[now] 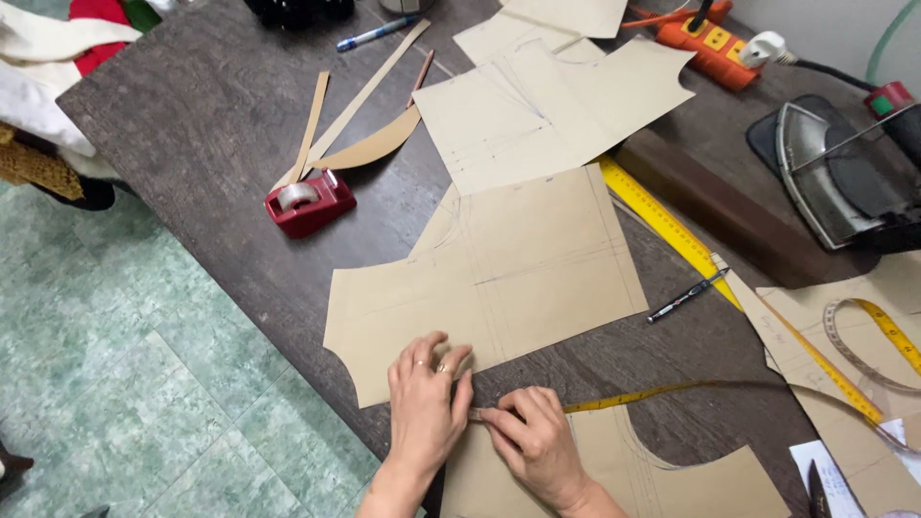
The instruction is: Measuring the curved edge of a paper garment pattern using a flexible measuring tape
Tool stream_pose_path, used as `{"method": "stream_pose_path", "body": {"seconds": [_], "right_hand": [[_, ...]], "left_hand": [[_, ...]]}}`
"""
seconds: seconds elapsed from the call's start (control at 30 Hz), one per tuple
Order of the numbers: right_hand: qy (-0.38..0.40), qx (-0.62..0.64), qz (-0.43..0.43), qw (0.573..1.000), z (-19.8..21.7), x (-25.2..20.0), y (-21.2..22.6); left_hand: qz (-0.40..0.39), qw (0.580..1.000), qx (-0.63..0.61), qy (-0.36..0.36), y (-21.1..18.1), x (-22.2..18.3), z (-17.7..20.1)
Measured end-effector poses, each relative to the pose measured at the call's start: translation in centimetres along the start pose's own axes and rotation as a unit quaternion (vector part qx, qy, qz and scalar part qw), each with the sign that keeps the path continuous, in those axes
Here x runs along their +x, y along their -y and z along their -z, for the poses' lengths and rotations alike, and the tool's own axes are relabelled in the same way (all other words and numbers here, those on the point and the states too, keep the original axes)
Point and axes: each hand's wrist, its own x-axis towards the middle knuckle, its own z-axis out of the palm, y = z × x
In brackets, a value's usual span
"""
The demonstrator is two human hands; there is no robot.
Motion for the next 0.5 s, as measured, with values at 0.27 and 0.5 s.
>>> {"method": "stream_pose_path", "body": {"seconds": [0.27, 0.5], "right_hand": [[0.006, -0.002, 0.003, 1.000, -0.1, -0.4, -0.4], [-0.001, 0.013, 0.037, 0.999, -0.6, -0.9, -1.1]], "left_hand": [[-0.026, 0.995, 0.081, 0.059, 2.3, 0.1, -0.9], [-0.063, 0.993, 0.086, 0.055, 4.9, -1.6, -0.1]]}}
